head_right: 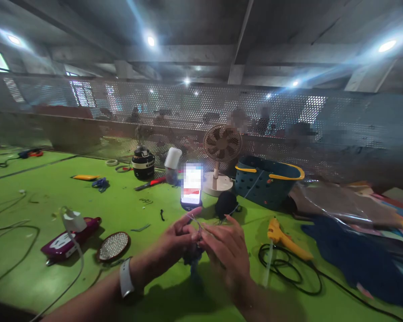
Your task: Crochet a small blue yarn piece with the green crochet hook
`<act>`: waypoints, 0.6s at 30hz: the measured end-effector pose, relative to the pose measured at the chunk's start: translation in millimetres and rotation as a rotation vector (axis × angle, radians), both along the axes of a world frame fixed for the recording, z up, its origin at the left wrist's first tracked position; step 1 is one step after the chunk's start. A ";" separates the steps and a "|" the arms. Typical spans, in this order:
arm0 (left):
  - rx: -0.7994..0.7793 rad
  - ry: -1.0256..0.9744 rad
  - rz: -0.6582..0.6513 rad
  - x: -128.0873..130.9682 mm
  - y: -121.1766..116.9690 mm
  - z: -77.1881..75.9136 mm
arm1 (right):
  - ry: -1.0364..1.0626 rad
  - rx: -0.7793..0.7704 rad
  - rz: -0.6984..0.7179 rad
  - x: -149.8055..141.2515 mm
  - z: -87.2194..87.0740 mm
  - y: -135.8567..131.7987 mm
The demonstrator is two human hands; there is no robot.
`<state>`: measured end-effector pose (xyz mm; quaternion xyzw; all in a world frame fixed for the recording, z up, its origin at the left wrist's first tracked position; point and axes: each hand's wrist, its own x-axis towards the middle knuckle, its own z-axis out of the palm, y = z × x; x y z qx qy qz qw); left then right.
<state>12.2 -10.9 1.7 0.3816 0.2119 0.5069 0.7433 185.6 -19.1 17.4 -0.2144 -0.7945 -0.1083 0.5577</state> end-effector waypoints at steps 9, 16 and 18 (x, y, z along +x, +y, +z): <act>0.042 0.070 -0.003 -19.9 4.2 21.5 | -0.035 -0.167 0.222 16.1 27.7 8.2; 0.071 0.100 0.033 -22.6 7.6 25.5 | -0.033 -0.184 0.215 22.2 35.4 6.3; 0.072 0.125 0.041 -22.7 8.1 26.2 | -0.021 -0.203 0.221 22.5 34.9 5.9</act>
